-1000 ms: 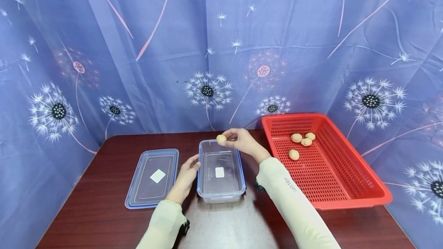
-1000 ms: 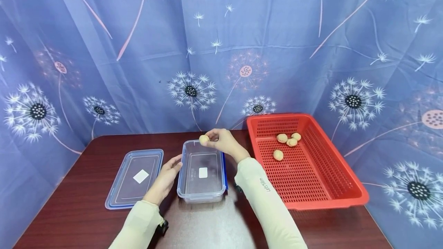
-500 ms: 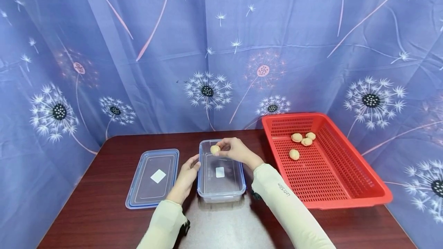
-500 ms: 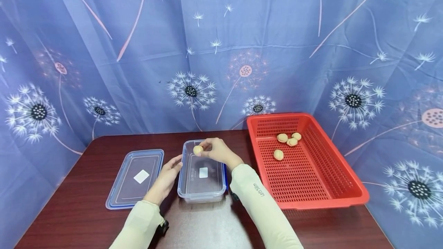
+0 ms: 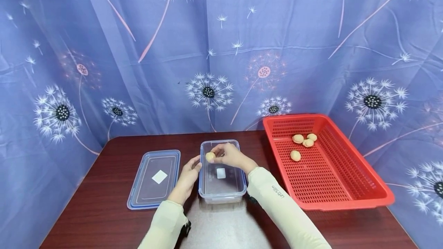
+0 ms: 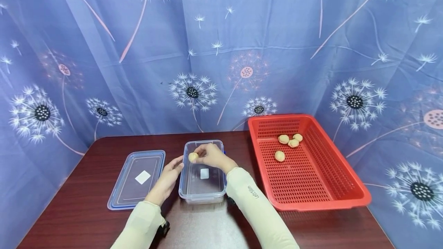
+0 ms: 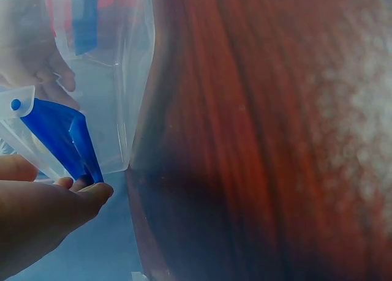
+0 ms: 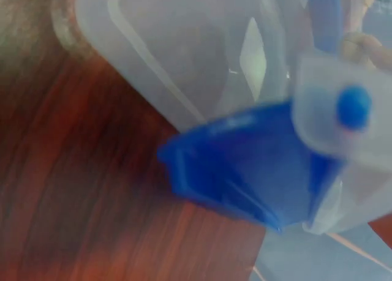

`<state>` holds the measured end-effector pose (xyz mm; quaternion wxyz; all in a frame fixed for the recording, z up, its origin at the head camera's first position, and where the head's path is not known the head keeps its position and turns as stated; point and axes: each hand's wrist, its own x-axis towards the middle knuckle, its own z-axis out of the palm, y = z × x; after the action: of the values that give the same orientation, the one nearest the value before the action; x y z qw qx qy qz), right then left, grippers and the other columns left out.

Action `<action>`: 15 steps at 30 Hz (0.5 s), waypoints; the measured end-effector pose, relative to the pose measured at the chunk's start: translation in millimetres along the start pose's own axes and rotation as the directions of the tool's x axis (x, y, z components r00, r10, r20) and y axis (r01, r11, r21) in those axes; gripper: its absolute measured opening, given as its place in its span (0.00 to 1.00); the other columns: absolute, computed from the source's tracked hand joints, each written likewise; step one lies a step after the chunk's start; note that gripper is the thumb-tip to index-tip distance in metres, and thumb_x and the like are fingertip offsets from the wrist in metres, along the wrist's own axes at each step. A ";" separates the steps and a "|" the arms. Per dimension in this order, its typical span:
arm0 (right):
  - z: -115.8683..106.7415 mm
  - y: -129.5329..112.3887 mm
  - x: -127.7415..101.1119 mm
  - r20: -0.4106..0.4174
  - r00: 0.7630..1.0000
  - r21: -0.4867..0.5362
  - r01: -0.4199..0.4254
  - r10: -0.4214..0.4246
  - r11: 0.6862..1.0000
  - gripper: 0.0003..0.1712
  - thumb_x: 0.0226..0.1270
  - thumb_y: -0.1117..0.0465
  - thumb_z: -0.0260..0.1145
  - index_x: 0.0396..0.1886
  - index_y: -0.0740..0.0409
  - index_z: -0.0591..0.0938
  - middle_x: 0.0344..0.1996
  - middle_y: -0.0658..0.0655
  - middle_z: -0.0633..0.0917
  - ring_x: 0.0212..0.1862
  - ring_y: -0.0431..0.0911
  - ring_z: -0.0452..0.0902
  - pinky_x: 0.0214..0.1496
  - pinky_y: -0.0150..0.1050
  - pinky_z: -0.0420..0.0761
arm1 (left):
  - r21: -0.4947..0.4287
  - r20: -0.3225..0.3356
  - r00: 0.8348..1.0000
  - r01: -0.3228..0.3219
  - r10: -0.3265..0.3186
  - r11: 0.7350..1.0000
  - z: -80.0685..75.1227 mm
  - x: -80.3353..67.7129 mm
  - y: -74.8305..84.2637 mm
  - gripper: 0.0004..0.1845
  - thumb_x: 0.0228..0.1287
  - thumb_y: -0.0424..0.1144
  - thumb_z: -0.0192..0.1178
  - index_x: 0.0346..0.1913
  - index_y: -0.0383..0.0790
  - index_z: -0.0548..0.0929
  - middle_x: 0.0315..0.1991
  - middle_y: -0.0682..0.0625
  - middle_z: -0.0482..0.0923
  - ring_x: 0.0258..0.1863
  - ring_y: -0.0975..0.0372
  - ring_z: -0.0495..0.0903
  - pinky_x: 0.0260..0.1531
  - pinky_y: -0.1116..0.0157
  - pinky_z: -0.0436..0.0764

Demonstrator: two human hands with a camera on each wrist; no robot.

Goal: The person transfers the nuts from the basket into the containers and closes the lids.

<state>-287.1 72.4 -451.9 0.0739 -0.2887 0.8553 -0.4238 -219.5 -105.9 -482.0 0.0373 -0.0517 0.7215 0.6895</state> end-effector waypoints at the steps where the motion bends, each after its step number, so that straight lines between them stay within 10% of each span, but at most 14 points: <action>1: 1.2 -0.5 0.1 0.005 1.000 -0.010 -0.007 0.007 1.000 0.16 0.56 0.60 0.74 0.43 0.61 0.84 0.33 0.52 0.86 0.37 0.42 0.80 0.42 0.32 0.81 | -0.001 0.000 1.000 -0.003 0.003 1.000 0.2 -0.2 0.2 0.23 0.74 0.30 0.43 0.69 0.26 0.62 0.67 0.29 0.61 0.68 0.42 0.60 0.68 0.46 0.57; 15: 11.1 -1.2 -0.7 0.022 1.000 -0.060 0.011 -0.009 0.998 0.17 0.54 0.64 0.75 0.42 0.67 0.83 0.33 0.57 0.87 0.35 0.44 0.83 0.38 0.30 0.81 | -0.012 0.004 1.000 -0.005 0.005 1.000 -1.0 0.0 -1.2 0.23 0.74 0.30 0.43 0.68 0.26 0.63 0.67 0.29 0.62 0.68 0.43 0.60 0.68 0.46 0.57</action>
<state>-281.9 64.7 -458.1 0.0723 -0.2997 0.8654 -0.3949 -219.3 -107.0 -483.2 0.0365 -0.0487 0.7173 0.6941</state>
